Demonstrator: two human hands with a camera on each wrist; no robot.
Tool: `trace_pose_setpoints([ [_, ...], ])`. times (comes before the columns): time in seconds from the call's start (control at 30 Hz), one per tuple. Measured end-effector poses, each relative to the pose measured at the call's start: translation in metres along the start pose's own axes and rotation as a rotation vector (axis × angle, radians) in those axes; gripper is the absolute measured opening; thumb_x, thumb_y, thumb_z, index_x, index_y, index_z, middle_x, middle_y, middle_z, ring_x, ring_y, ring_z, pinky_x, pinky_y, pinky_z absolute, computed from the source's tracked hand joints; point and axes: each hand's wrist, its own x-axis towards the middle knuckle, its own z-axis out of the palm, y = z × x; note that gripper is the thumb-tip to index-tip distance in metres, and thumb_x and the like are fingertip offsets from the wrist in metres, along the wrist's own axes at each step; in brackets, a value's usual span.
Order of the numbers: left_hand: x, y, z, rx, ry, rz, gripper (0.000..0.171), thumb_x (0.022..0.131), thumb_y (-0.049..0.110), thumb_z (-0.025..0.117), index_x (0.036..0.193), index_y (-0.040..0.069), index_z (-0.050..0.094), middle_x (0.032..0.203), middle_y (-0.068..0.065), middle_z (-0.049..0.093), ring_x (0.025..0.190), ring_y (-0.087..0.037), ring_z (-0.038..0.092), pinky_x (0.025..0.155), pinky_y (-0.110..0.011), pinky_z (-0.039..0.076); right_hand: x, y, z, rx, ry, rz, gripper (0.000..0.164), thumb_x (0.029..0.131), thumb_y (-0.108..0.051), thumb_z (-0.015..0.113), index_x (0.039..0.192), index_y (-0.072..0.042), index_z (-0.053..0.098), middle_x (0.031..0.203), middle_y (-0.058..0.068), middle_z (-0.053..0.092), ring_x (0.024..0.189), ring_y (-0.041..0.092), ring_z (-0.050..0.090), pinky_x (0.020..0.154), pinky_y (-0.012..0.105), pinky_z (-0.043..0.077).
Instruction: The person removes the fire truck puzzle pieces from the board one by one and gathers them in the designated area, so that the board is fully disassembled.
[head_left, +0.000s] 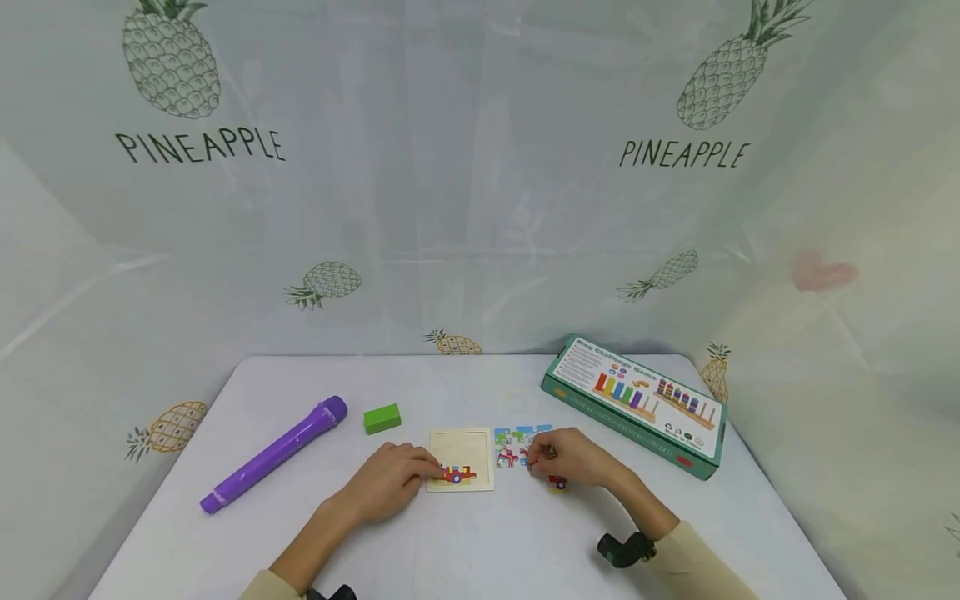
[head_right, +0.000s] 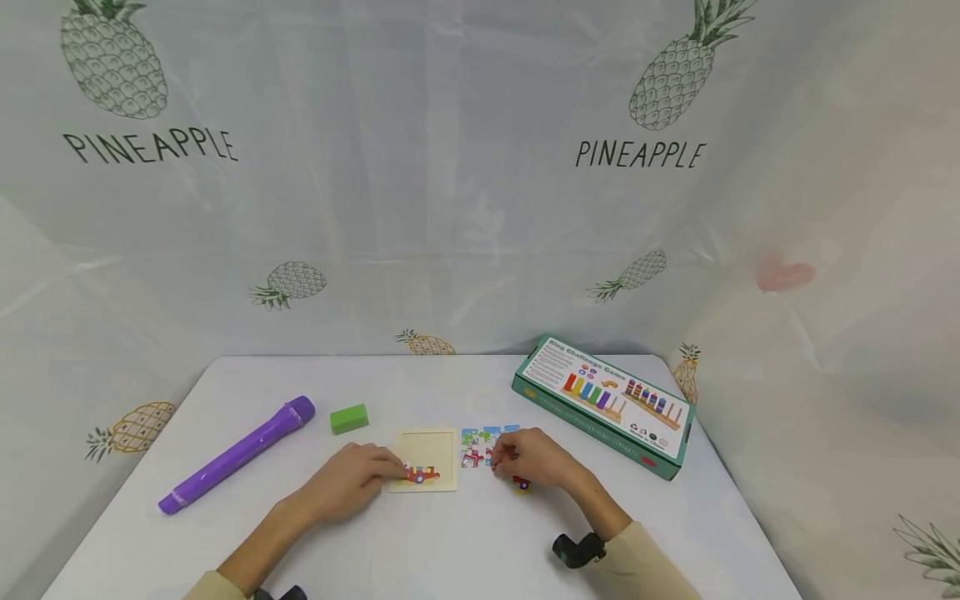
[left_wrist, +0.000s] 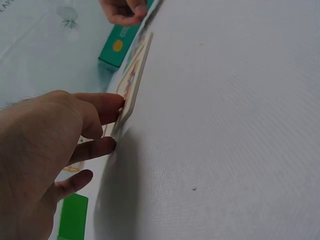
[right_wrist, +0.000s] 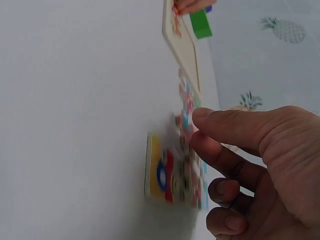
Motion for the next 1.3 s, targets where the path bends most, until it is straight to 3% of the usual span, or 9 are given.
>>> trace_pose_setpoints([
  [0.23,-0.002,-0.002,0.001,-0.009,-0.007,0.002,0.04,0.092,0.006,0.059,0.117,0.032,0.075,0.119,0.018,0.067,0.115,-0.013,0.061,0.093,-0.044,0.047,0.024,-0.027,0.024,-0.004,-0.002,-0.073,0.007,0.09,-0.016,0.075,0.097,-0.016,0.074,0.076,-0.011,0.059,0.07,0.004,0.051,0.062,0.021,0.041],
  [0.43,-0.002,-0.002,0.003,0.001,0.004,0.011,0.039,0.091,0.006,0.059,0.117,0.031,0.076,0.118,0.018,0.068,0.115,-0.013,0.061,0.091,-0.044,0.046,0.043,-0.047,0.047,-0.123,0.005,-0.136,0.022,0.088,-0.021,0.077,0.109,-0.015,0.075,0.071,-0.015,0.055,0.066,0.0,0.049,0.063,0.02,0.042],
  [0.6,-0.001,-0.002,0.004,0.014,0.022,0.024,0.039,0.09,0.005,0.059,0.116,0.028,0.076,0.116,0.017,0.068,0.112,-0.013,0.061,0.087,-0.042,0.046,0.05,-0.06,0.058,-0.188,-0.006,-0.138,0.027,0.087,-0.025,0.079,0.113,-0.016,0.076,0.073,-0.015,0.055,0.065,0.001,0.049,0.06,0.02,0.041],
  [0.93,-0.002,-0.003,0.003,0.009,0.017,0.017,0.038,0.09,0.005,0.059,0.113,0.029,0.077,0.113,0.018,0.068,0.11,-0.012,0.061,0.088,-0.042,0.046,0.051,-0.072,0.066,-0.288,0.02,-0.109,0.024,0.085,-0.027,0.08,0.107,-0.019,0.075,0.08,-0.014,0.053,0.071,0.002,0.048,0.064,0.021,0.041],
  [1.3,-0.001,-0.003,0.002,0.005,0.008,0.007,0.038,0.089,0.004,0.059,0.11,0.029,0.078,0.114,0.018,0.067,0.108,-0.011,0.06,0.087,-0.042,0.045,0.05,-0.074,0.064,-0.289,0.033,-0.115,0.027,0.084,-0.029,0.082,0.107,-0.018,0.074,0.099,-0.008,0.057,0.078,0.002,0.048,0.071,0.02,0.044],
])
